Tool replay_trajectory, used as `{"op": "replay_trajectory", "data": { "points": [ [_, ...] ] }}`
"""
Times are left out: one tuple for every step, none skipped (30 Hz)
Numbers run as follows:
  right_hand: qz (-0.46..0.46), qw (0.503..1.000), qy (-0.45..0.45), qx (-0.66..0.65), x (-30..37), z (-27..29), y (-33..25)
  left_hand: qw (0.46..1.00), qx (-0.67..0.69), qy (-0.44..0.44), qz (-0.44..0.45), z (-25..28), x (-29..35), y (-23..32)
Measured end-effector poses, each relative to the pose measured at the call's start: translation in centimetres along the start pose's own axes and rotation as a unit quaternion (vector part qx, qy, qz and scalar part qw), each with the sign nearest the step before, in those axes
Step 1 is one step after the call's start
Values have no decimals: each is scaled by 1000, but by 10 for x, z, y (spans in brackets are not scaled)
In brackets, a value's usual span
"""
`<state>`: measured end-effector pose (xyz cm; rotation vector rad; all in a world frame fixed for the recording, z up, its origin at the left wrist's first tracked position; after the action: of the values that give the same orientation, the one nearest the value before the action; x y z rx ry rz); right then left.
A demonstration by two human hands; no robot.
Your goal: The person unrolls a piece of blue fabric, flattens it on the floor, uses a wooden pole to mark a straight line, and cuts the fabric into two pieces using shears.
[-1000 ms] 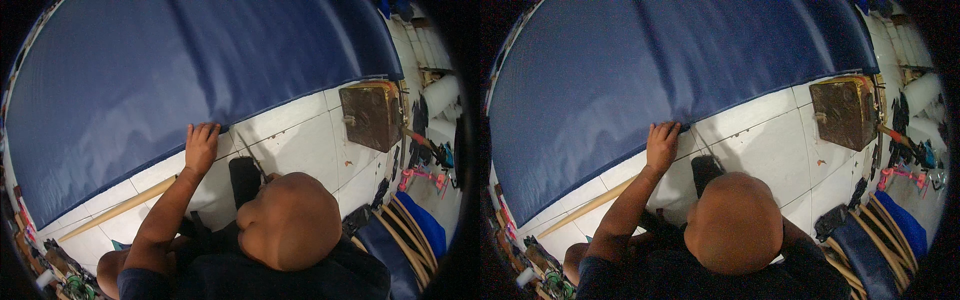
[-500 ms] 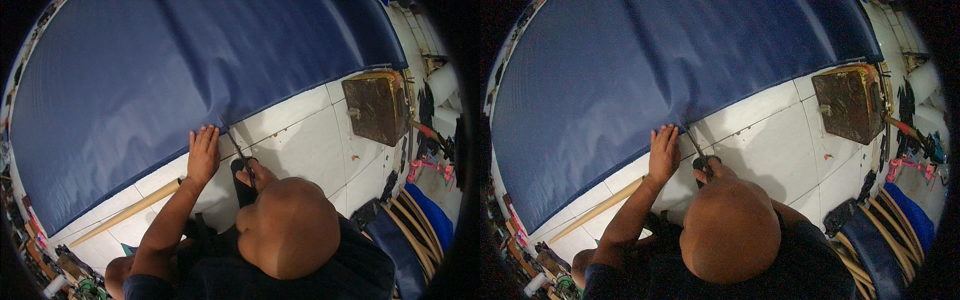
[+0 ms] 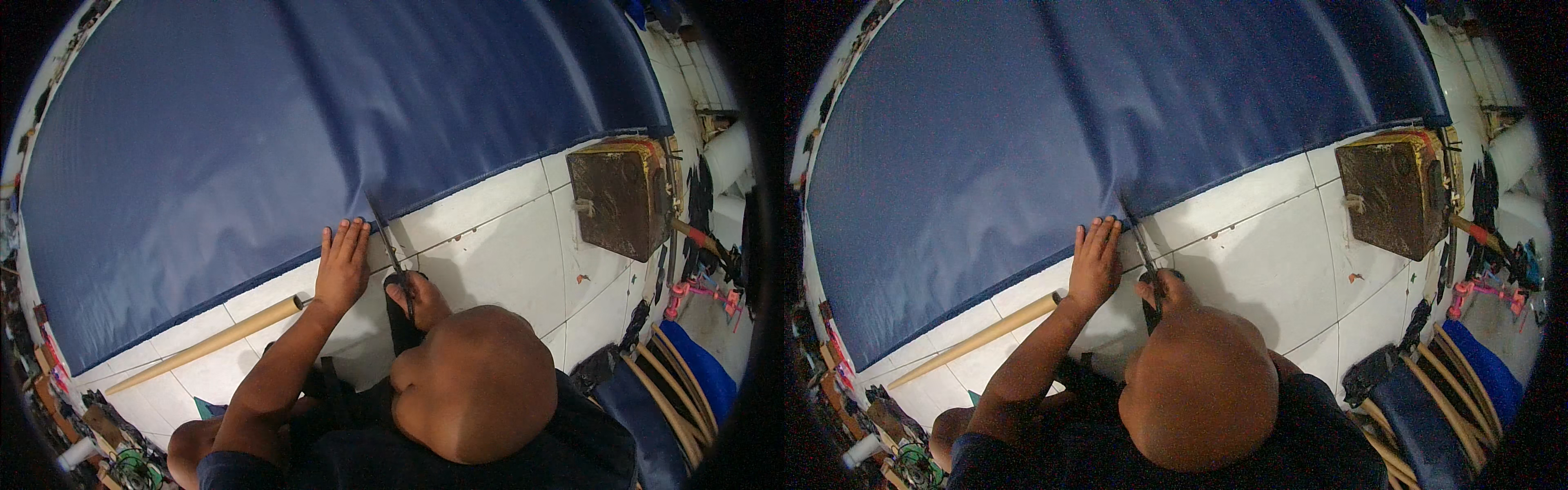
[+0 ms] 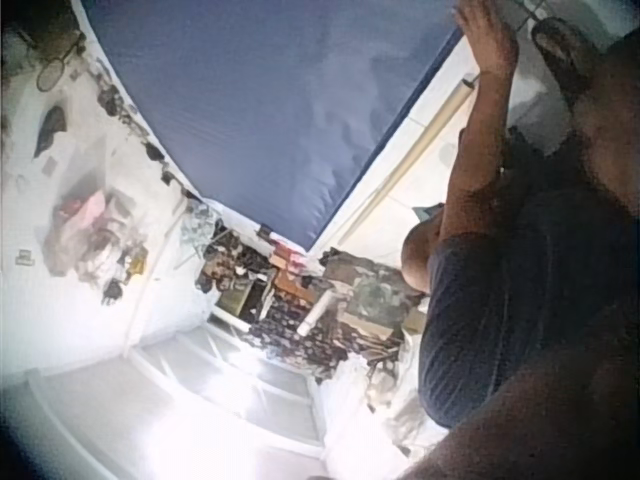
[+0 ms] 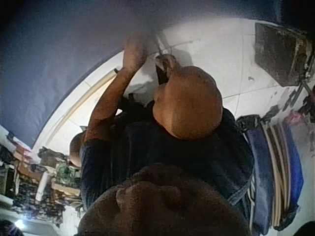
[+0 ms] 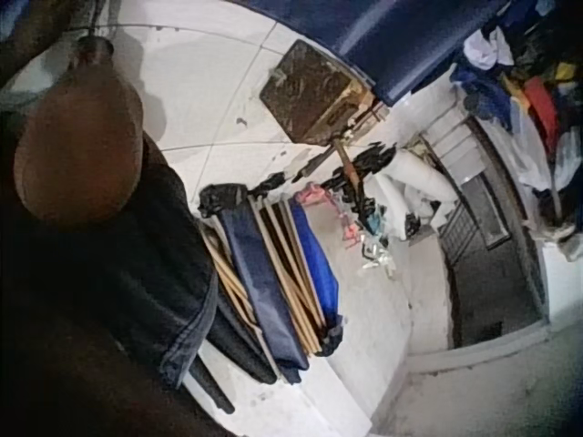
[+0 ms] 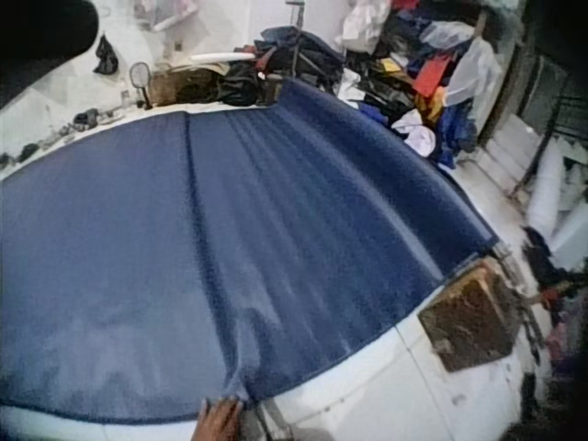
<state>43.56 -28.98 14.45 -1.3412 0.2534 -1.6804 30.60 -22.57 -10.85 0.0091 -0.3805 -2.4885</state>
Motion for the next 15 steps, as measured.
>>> {"op": "replay_trajectory", "data": {
  "points": [
    [-26, 999, 27, 22, -2, 1, -6, 1000, -3, -3, 5, 0, 2, -2],
    [-27, 999, 38, 21, -10, -3, 3, 1000, -8, -6, 13, 0, 6, -4],
    [-28, 998, 51, -12, -11, -12, 16, 1000, -2, 0, 4, 1, 1, 3],
    [0, 996, 44, -81, -32, -32, 50, 1000, -10, -2, 14, 1, 5, -1],
    [10, 989, 44, -139, -47, -51, 80, 1000, -15, -10, 16, 0, 4, -1],
    [15, 979, 48, -197, -63, -73, 110, 999, -22, -18, 18, 1, 4, 1],
    [15, 967, 59, -248, -79, -91, 135, 999, -27, -27, 17, 2, 2, 3],
    [19, 951, 78, -299, -99, -108, 156, 999, -27, -30, 15, 3, 1, 5],
    [15, 938, 96, -333, -118, -118, 169, 999, -25, -31, 12, 6, -1, 8],
    [9, 930, 104, -351, -142, -127, 179, 999, -28, -33, 13, 6, 0, 6],
    [-10, 928, 111, -357, -159, -124, 179, 999, -33, -37, 12, 4, 0, 5],
    [-44, 926, 107, -359, -173, -121, 181, 998, -37, -40, 9, 2, 1, 4],
    [-11, 930, 129, -343, -190, -111, 175, 998, -47, -46, 9, -2, 3, 2],
    [20, 932, 156, -325, -203, -96, 169, 998, -46, -52, 6, 1, 0, 4],
    [51, 933, 184, -306, -210, -83, 163, 997, -46, -58, 3, 3, -4, 8]
  ]
}}
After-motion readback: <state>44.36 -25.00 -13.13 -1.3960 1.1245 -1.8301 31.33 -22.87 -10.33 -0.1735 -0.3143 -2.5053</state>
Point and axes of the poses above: each hand's wrist, its own x-axis away from the middle knuckle, its own z-axis out of the back of the hand, y = z × x, the point moved 6 cm from there along -x, towards the middle knuckle, and after that the axes turned 9 degrees about -x, right-handed, at the moved point
